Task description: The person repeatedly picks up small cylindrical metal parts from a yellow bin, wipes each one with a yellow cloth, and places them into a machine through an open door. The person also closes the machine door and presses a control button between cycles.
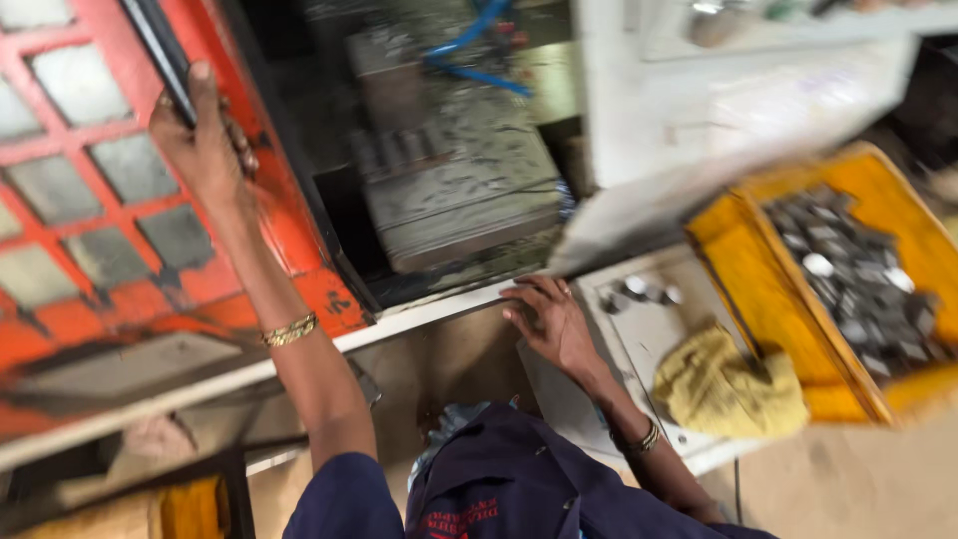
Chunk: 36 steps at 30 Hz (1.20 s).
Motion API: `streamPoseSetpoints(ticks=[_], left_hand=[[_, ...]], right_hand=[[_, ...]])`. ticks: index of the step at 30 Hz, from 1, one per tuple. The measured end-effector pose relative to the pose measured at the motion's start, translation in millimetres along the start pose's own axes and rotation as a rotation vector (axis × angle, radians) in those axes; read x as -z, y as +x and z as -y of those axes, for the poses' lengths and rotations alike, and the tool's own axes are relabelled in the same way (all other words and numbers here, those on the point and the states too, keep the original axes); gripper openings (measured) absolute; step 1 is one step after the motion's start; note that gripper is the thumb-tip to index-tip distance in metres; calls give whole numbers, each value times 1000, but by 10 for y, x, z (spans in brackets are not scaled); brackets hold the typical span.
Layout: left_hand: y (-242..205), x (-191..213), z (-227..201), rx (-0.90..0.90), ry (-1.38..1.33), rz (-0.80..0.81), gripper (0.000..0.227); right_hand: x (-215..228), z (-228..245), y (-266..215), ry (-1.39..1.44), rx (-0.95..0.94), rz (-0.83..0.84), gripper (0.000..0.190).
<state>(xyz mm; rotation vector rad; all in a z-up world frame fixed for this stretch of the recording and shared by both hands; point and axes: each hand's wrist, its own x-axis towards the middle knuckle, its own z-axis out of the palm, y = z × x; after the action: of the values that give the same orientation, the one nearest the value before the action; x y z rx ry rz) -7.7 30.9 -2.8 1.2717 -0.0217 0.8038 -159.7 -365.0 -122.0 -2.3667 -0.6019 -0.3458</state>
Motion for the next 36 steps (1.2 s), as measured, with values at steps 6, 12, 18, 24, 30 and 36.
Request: streamPoseSetpoints(ticks=[6,12,18,24,30,36], left_hand=[[77,840,-46,-144,144,-6,26],[139,1263,5,-271,235,86,25],[177,1279,29,-288,279,59,22],[230,1305,-88,-277,403,61,19],[285,1347,-97,-330,504,42,23],[312,1364,-32,-319,430,62,23]], right_hand=[[-379,424,922,385,150,169,31],[-1629,608,2408,962,-111,352,52],[-3093,287,4479,1436,-591,311,43],[-3912,168,5952,1388,-704,81,47],[-4218,371,6495,1313,-496,76,44],[-4406,397,6633,1363,-318,-141,28]])
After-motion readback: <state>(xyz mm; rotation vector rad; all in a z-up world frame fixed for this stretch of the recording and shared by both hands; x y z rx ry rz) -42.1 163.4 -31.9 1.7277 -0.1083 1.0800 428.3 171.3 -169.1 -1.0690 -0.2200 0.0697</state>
